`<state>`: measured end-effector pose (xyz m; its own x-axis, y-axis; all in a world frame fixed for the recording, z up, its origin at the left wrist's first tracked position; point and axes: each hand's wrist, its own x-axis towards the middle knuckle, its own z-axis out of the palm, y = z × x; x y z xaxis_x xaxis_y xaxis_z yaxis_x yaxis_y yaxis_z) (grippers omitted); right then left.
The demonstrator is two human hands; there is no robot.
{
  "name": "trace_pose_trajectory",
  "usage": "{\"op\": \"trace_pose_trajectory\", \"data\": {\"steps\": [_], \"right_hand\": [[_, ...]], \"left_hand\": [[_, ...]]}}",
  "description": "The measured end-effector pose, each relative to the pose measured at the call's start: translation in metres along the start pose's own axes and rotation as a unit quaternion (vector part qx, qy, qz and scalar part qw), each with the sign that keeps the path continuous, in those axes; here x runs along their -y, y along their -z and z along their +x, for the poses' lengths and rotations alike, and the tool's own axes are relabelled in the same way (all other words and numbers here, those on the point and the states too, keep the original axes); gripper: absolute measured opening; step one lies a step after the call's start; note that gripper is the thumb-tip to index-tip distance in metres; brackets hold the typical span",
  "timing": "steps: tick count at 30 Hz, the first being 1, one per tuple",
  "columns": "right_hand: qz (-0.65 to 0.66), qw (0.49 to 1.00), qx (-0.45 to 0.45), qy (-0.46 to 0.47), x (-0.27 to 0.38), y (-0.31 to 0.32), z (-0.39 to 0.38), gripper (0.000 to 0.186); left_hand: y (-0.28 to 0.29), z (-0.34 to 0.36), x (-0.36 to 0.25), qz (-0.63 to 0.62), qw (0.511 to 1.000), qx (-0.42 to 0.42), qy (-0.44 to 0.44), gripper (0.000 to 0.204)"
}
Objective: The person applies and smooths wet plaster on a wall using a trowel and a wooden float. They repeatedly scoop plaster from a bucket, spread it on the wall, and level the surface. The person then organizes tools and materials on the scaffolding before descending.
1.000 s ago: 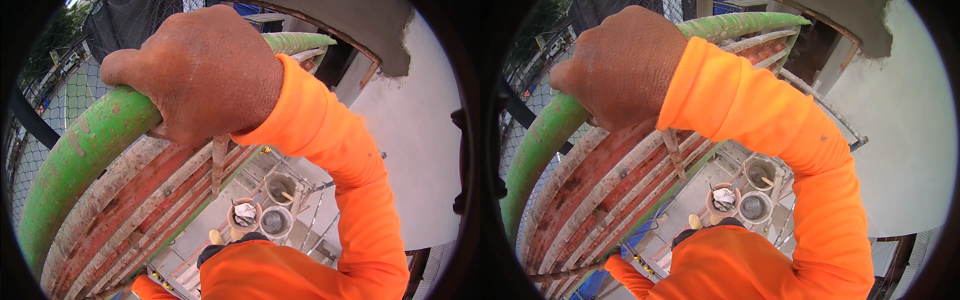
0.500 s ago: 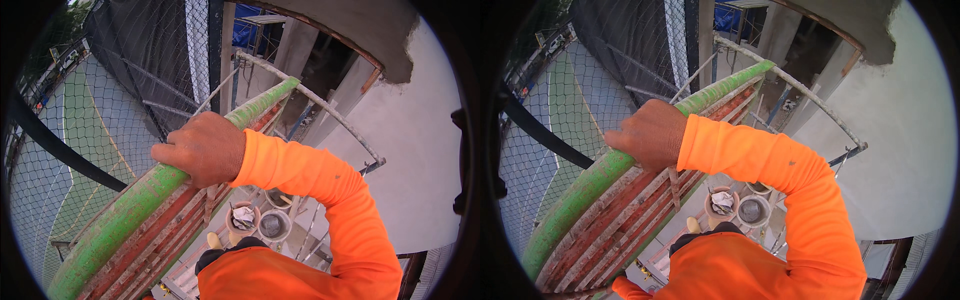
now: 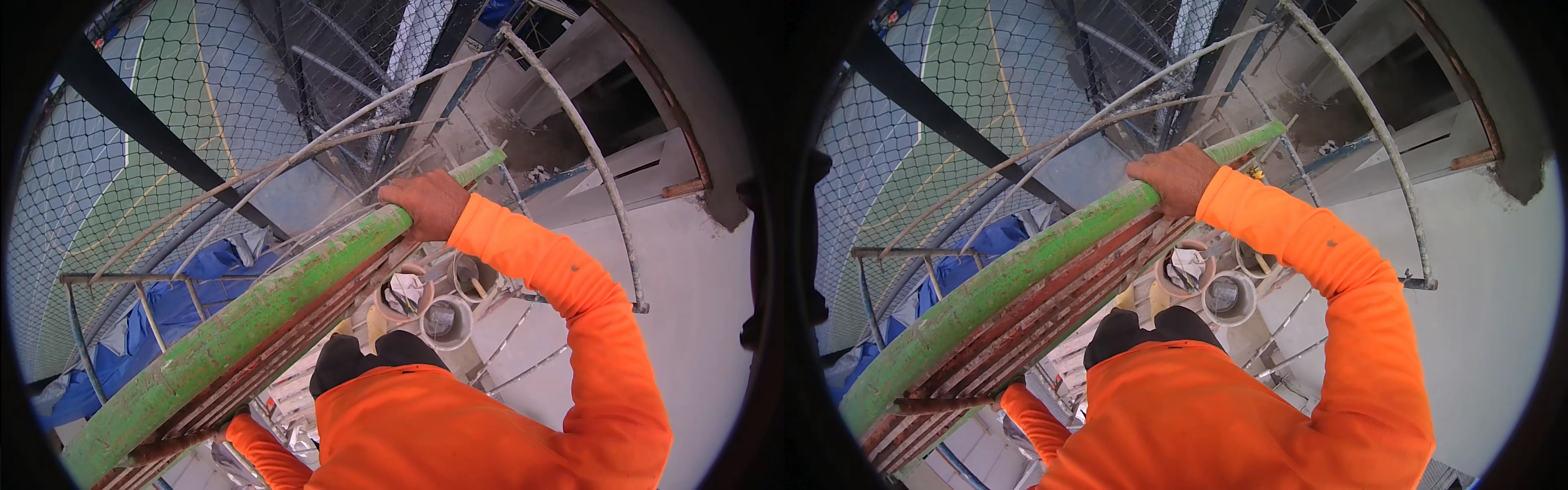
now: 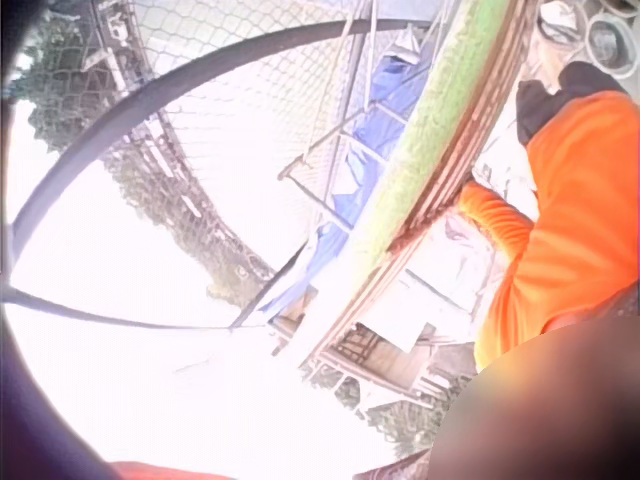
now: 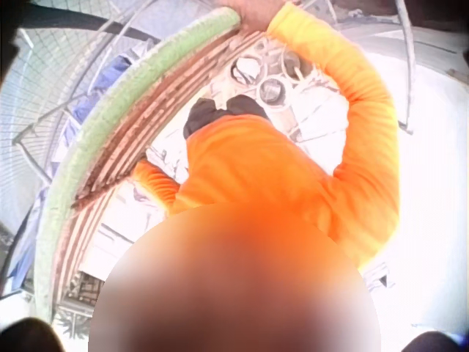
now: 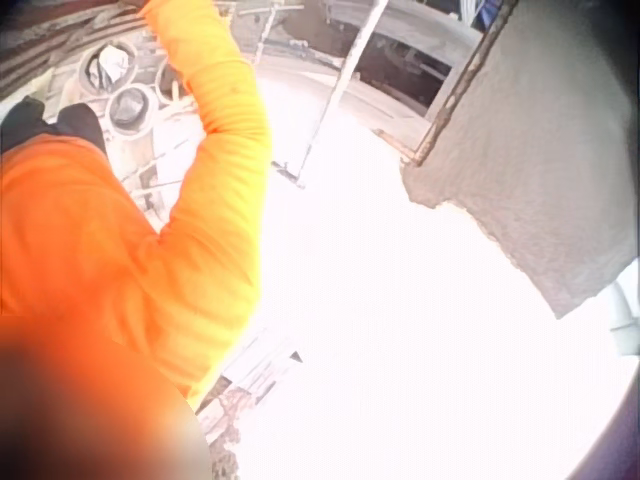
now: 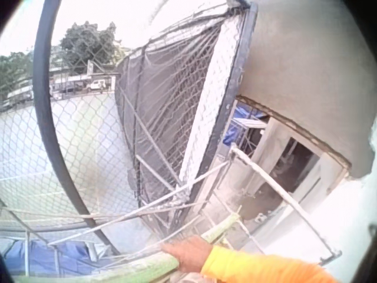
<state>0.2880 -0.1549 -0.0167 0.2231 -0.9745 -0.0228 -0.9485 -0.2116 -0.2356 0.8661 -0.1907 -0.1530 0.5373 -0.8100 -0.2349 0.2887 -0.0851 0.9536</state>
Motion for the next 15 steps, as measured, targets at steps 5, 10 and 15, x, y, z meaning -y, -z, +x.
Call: {"op": "trace_pose_trajectory", "data": {"steps": [5,10,15], "right_hand": [[0.012,1.000,0.006,-0.004,-0.022,-0.038,0.009,0.054],[0.027,0.998,-0.047,0.010,-0.028,-0.044,0.012,0.053],[0.036,0.996,-0.082,0.013,-0.027,-0.029,0.007,0.046]], "left_hand": [[0.013,-0.002,-0.010,0.012,1.000,-0.021,-0.012,0.079],[0.016,-0.004,-0.023,0.022,0.999,-0.029,-0.025,0.078],[0.018,0.000,-0.032,0.032,0.998,-0.036,-0.036,0.077]]}}
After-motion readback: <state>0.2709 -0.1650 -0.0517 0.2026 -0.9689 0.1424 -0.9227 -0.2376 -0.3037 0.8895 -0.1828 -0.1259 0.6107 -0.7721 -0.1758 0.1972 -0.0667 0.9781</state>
